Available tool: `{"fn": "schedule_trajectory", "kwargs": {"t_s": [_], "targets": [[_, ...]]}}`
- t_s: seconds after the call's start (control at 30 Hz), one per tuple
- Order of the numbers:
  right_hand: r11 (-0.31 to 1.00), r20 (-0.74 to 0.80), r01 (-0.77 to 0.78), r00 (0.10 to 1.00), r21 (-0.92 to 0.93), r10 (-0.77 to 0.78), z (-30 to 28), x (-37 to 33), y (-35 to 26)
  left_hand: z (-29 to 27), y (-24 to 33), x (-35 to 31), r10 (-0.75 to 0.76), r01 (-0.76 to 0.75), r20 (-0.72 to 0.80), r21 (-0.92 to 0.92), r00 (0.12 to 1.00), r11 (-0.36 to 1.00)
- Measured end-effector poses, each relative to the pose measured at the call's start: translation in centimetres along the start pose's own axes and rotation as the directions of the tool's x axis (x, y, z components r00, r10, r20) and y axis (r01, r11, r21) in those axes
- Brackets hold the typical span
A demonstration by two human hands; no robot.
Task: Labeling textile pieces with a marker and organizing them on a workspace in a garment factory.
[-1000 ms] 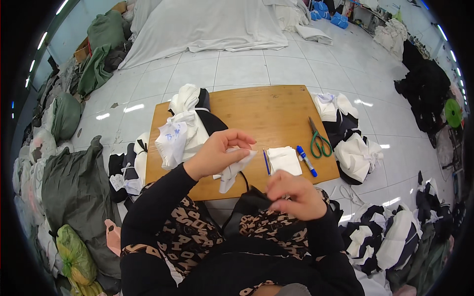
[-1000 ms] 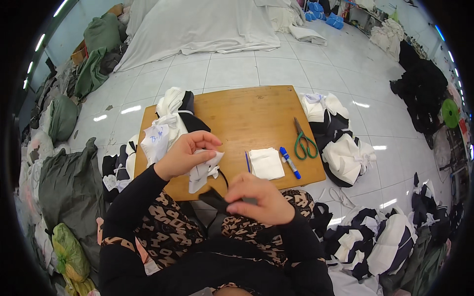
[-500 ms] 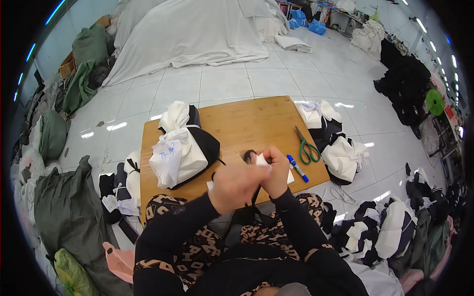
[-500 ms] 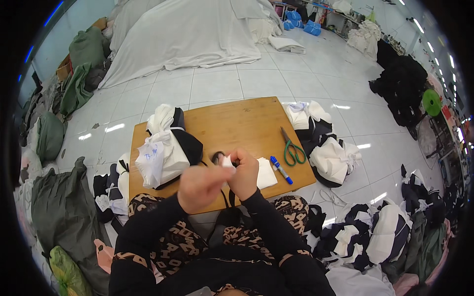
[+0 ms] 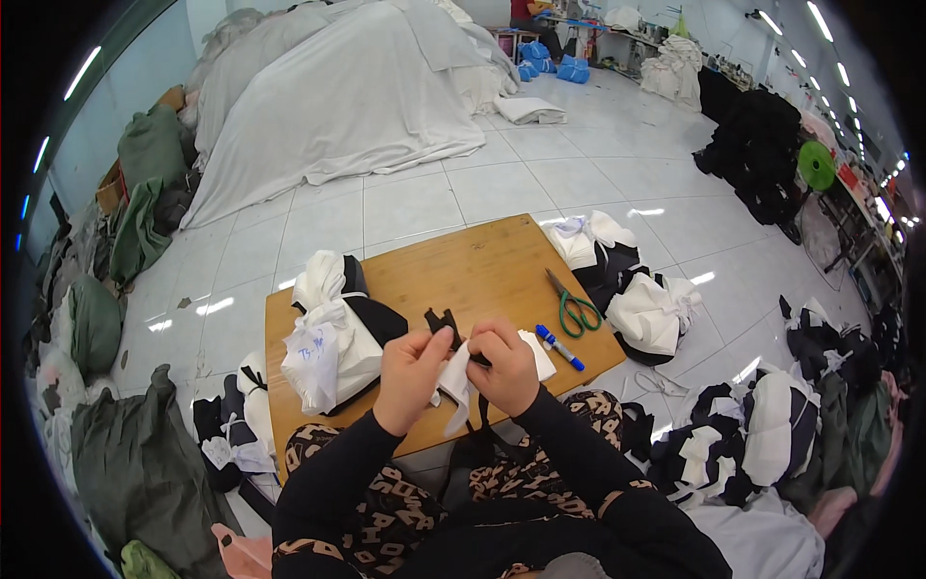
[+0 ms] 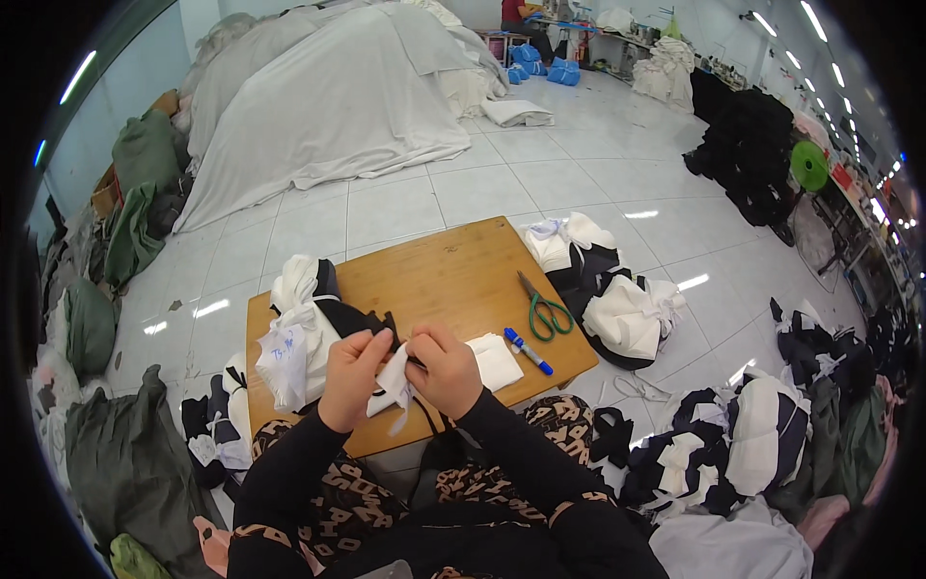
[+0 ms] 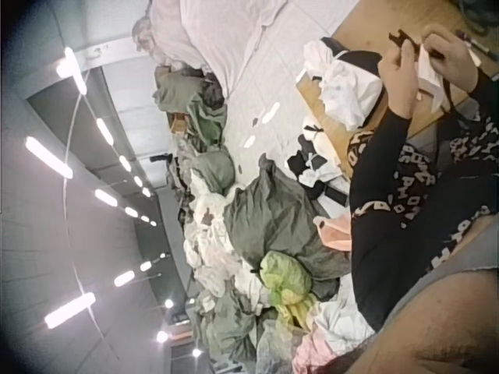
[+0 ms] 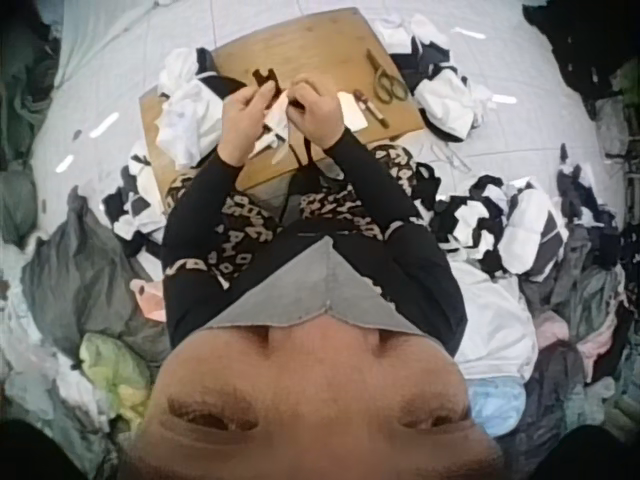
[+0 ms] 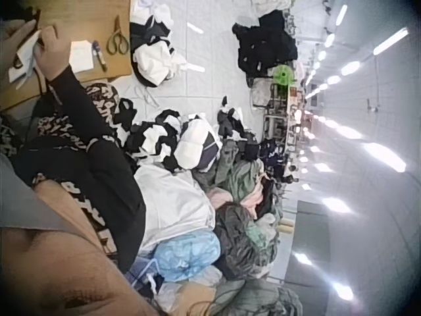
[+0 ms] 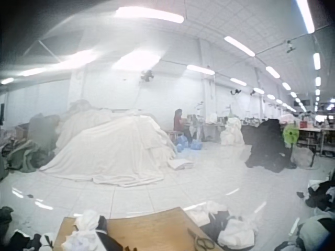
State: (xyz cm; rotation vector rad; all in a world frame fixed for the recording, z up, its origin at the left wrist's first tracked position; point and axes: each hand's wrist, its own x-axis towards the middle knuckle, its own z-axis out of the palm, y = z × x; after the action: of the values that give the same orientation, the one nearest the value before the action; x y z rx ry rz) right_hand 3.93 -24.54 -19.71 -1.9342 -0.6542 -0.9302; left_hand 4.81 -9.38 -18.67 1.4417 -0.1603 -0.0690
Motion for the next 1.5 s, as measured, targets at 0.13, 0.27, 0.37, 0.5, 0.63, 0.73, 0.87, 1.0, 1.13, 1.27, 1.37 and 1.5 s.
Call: {"fn": "schedule_trajectory", "kwargs": {"t_s": [0.13, 0.27, 0.37, 0.5, 0.63, 0.73, 0.87, 1.0, 1.13, 1.27, 1.37, 1.5], "targets": [[0.987, 0.232, -0.154, 0.963, 0.053, 0.138, -1.4, -0.7, 0.6, -1.6, 0.9, 2.6, 0.000, -0.059, -0.144, -0.408, 0.990, 0.911], [0.957, 0.496, -0.281, 0.842, 0.064, 0.214, -2.4, -2.3, 2.6, -7.3, 3.6, 4.8, -0.031, -0.127, -0.260, -0.568, 0.965, 0.813], [0.932, 0.568, -0.352, 0.786, 0.083, 0.246, -3.8, -4.7, 4.5, -10.0, 4.7, 6.2, 0.028, -0.207, -0.323, -0.533, 0.946, 0.820], [0.706, 0.684, -0.709, 0.523, 0.016, 0.509, -8.5, -5.4, 4.8, -10.2, 6.0, 6.6, -0.056, -0.184, -0.345, -0.622, 0.937, 0.761], [0.548, 0.640, -0.836, 0.422, 0.001, 0.642, -10.6, -5.9, 5.7, -15.0, 3.5, 6.8, 0.001, -0.205, -0.323, -0.598, 0.946, 0.775], [0.669, 0.544, -0.721, 0.493, -0.181, 0.679, -12.9, -5.7, 5.8, -9.4, 6.9, 4.4, -0.058, -0.180, -0.404, -0.526, 0.913, 0.831], [0.700, 0.511, -0.627, 0.501, -0.341, 0.698, -13.9, -5.8, 6.2, -11.8, 6.5, 3.8, 0.118, -0.245, -0.320, -0.393, 0.940, 0.887], [0.666, 0.536, -0.746, 0.569, 0.016, 0.624, -12.0, -3.9, 4.0, -9.3, 2.3, 4.1, -0.063, 0.002, -0.134, -0.416, 0.989, 0.909], [0.892, 0.531, -0.420, 0.801, 0.169, 0.276, -9.1, 0.3, 1.1, -3.2, 3.4, -0.3, -0.122, 0.141, 0.368, -0.026, 0.922, 0.990], [0.597, 0.612, -0.709, 0.673, 0.376, 0.414, -7.9, 3.5, -2.4, -1.8, 2.2, -2.1, -0.279, 0.215, 0.757, 0.186, 0.591, 0.959], [0.288, 0.370, -0.570, 0.766, 0.770, 0.526, -5.4, 1.2, -1.9, -1.2, 2.7, -3.2, -0.221, 0.317, 0.670, -0.022, 0.709, 0.948], [0.286, 0.583, -0.647, 0.762, 0.707, 0.281, -3.9, -3.8, -2.1, -0.7, 3.2, -3.0, -0.127, 0.311, 0.605, -0.210, 0.786, 0.927]]}}
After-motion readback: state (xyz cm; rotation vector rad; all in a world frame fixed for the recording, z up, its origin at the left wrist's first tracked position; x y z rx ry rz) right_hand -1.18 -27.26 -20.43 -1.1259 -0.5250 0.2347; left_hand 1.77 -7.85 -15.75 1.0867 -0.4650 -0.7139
